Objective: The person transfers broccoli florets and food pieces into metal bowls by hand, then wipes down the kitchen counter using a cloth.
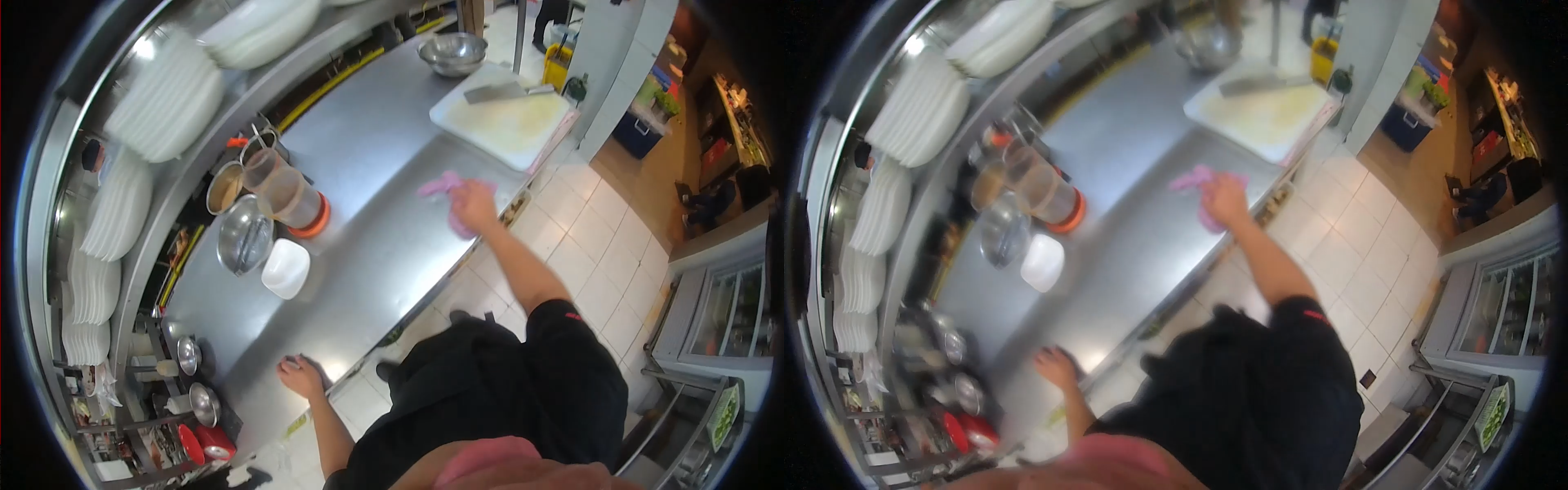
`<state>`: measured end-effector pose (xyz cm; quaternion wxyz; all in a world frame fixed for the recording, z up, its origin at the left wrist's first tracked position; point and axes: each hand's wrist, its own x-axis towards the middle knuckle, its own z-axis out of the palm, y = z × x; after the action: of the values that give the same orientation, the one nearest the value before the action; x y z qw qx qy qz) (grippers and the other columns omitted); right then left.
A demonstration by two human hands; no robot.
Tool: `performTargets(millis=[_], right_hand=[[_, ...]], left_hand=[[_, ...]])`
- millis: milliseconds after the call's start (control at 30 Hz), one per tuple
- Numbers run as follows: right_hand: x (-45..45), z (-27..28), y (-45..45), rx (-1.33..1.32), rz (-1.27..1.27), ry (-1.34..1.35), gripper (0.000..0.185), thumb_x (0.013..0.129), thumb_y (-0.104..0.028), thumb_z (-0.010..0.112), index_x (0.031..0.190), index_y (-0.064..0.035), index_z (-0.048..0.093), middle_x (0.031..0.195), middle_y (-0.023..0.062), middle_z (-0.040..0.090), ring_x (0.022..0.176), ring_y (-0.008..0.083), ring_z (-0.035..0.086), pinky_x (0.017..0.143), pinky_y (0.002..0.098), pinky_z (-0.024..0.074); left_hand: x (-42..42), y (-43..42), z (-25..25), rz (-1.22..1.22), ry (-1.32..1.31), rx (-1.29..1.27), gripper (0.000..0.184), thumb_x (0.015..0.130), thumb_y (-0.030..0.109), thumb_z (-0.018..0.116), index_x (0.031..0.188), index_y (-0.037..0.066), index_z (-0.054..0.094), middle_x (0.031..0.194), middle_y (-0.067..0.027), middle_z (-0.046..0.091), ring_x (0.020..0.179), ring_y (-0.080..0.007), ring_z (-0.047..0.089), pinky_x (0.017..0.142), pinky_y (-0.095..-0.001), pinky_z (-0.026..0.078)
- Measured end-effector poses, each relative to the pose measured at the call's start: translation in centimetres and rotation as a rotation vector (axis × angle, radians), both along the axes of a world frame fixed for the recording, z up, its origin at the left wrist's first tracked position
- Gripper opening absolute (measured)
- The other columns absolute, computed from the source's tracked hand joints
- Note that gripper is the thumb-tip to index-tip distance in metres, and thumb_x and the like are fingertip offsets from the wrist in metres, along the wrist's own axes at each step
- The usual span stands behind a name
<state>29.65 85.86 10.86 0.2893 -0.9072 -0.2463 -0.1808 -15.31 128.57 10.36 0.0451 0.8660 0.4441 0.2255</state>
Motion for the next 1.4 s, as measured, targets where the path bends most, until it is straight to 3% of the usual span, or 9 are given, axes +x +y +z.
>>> performTargets(millis=[133,200,267,533,667,767,1300,1400], right_hand=[[2.9,0.8,-5.0,0.041,0.133,-0.002,0.03,0.08,-0.019,0.063,0.108,-0.0109,0.072,0.123,0.0178,0.064,0.114,0.0403,0.057,0.101,0.0506,0.0441],[2.7,0.8,-5.7,0.015,0.058,-0.056,0.03,0.08,-0.019,0.065,0.108,-0.0107,0.073,0.127,0.0152,0.063,0.118,0.0393,0.056,0.103,0.0488,0.0437],[2.6,1.0,-5.6,0.038,0.07,0.038,0.03,0.08,-0.02,0.065,0.107,-0.0115,0.073,0.126,0.0138,0.063,0.118,0.0385,0.056,0.103,0.047,0.0437],[2.6,-0.4,-5.5,0.062,0.032,-0.047,0.03,0.08,-0.022,0.065,0.107,-0.0126,0.073,0.123,0.0128,0.064,0.114,0.0374,0.057,0.099,0.0468,0.045],[2.7,-1.1,-5.4,-0.012,0.03,-0.085,0.032,0.082,-0.025,0.064,0.111,-0.014,0.072,0.124,0.0133,0.064,0.114,0.0359,0.058,0.099,0.047,0.0442],[2.4,-2.3,-5.4,-0.041,0.074,-0.103,0.032,0.084,-0.027,0.063,0.113,-0.0154,0.072,0.124,0.0137,0.064,0.116,0.035,0.057,0.1,0.0475,0.0433],[3.6,-4.0,-6.0,-0.121,0.063,-0.009,0.04,0.091,-0.031,0.058,0.125,-0.0135,0.068,0.135,0.0168,0.059,0.126,0.036,0.053,0.107,0.0447,0.0408],[3.1,-3.9,-6.0,-0.143,-0.005,0.01,0.04,0.091,-0.031,0.058,0.126,-0.0138,0.067,0.136,0.0162,0.058,0.127,0.0361,0.053,0.107,0.0453,0.0411]], left_hand=[[2.6,-6.1,-0.9,-0.011,0.041,-0.011,0.044,0.092,0.027,0.062,0.125,-0.001,0.056,0.135,-0.0281,0.05,0.125,-0.0456,0.048,0.106,-0.0517,0.038],[3.9,-7.8,-1.0,0.0,0.093,0.002,0.047,0.093,0.033,0.059,0.127,0.0,0.056,0.137,-0.0269,0.05,0.127,-0.0439,0.047,0.107,-0.0508,0.037],[4.3,-8.6,-0.7,0.043,0.048,-0.024,0.049,0.094,0.037,0.056,0.127,0.001,0.057,0.138,-0.0243,0.051,0.129,-0.0418,0.047,0.109,-0.0501,0.036],[3.2,-8.0,-1.8,0.011,0.015,-0.002,0.051,0.093,0.038,0.054,0.132,0.005,0.058,0.141,-0.0213,0.051,0.13,-0.0406,0.047,0.11,-0.0488,0.037],[1.7,-6.5,-4.3,0.004,-0.015,0.119,0.043,0.091,0.028,0.056,0.128,0.007,0.062,0.142,-0.0202,0.052,0.13,-0.039,0.049,0.11,-0.0458,0.039],[2.4,-8.0,-3.1,0.08,-0.114,0.07,0.038,0.089,0.025,0.059,0.123,0.008,0.066,0.139,-0.0162,0.057,0.127,-0.037,0.052,0.107,-0.045,0.042],[1.8,-8.7,-2.3,0.154,-0.146,0.076,0.03,0.084,0.022,0.061,0.109,0.009,0.069,0.129,-0.0144,0.063,0.124,-0.0345,0.054,0.108,-0.0457,0.042],[1.8,-8.7,-2.6,0.165,-0.233,0.182,0.03,0.084,0.022,0.061,0.11,0.009,0.069,0.128,-0.0148,0.063,0.126,-0.0345,0.053,0.11,-0.0468,0.039]])
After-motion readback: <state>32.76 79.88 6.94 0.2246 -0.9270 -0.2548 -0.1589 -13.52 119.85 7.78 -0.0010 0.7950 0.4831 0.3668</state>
